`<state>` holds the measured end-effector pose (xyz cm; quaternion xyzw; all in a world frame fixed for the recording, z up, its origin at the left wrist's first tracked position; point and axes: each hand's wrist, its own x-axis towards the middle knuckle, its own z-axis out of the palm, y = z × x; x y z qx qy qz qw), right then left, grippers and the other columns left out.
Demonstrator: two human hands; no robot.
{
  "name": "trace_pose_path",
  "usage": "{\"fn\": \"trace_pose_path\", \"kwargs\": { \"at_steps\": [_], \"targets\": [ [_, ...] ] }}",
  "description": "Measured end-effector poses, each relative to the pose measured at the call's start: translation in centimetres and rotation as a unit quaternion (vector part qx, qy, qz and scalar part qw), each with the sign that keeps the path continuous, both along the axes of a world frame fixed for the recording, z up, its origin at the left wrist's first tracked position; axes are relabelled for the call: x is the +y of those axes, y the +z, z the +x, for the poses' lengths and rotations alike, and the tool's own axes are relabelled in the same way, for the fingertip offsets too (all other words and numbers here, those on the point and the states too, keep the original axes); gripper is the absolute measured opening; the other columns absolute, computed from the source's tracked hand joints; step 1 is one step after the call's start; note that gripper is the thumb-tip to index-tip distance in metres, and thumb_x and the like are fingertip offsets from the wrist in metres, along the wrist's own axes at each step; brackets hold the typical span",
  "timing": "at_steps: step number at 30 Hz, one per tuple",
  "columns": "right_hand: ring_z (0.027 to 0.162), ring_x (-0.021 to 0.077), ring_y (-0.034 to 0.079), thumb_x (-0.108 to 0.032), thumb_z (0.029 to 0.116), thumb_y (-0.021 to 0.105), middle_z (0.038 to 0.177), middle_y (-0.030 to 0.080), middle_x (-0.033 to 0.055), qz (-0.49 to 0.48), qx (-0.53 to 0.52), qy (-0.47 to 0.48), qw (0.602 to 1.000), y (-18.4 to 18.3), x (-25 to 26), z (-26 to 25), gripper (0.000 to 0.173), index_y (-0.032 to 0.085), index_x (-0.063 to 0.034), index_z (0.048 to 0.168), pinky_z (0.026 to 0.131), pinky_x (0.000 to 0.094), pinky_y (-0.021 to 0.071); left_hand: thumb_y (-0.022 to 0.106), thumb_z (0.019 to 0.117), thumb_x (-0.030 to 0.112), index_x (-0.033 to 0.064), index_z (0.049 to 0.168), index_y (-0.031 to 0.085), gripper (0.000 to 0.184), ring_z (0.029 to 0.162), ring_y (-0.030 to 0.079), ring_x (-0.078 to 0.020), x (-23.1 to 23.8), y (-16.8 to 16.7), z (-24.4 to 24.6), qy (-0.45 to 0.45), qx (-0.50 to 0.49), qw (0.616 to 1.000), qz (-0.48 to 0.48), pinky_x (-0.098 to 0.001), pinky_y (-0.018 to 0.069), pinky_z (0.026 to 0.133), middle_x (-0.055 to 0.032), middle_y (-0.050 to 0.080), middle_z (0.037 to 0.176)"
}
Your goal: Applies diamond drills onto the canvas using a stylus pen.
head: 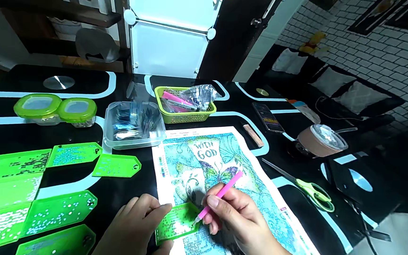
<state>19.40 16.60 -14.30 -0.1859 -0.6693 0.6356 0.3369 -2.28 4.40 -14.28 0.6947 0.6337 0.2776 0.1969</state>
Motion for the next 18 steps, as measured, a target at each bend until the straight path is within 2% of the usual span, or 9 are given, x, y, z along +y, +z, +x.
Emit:
{"fn": "trace_pose_path", "kwargs": {
  "at_steps": [4, 12, 18],
  "targets": [
    [0.068, -0.0016, 0.064, -0.016, 0.1075, 0.050, 0.083, 0.070, -0.0068, -0.024, -0.018, -0.037, 0.999, -0.8, -1.2, 1.2, 0.017, 0.065, -0.0111, 0.102, 0.058, 0.0157, 0.0528, 0.078, 0.0851, 0.028, 0.0067, 0.125, 0.073, 0.046, 0.098, 0.064, -0.0393, 0.0, 0.1, -0.1, -0.002, 0.000, 1.000, -0.002, -0.0517, 0.0526, 0.081, -0.0210, 0.066, 0.111],
    [0.065, -0.0011, 0.059, -0.014, 0.1083, 0.048, 0.076, 0.063, -0.0013, 0.120, -0.049, -0.052, 0.990, -2.2, -1.5, 1.3, 0.021, 0.063, -0.0027, 0.098, 0.059, 0.0165, 0.0497, 0.078, 0.0861, 0.029, 0.0065, 0.125, 0.073, 0.046, 0.096, 0.064, -0.0384, 0.1, 0.1, -0.2, -0.005, 0.000, 1.000, -0.003, -0.0504, 0.0521, 0.080, -0.0211, 0.066, 0.110],
    [0.065, -0.0002, 0.059, -0.014, 0.1083, 0.048, 0.076, 0.064, 0.0014, 0.156, -0.061, -0.055, 0.984, -2.3, -1.6, 1.4, 0.022, 0.062, -0.0012, 0.097, 0.059, 0.0165, 0.0498, 0.077, 0.0866, 0.030, 0.0068, 0.126, 0.072, 0.046, 0.097, 0.063, -0.0380, 0.0, 0.1, -0.2, -0.005, 0.003, 1.000, -0.009, -0.0497, 0.0521, 0.080, -0.0208, 0.066, 0.111]
  ]
}}
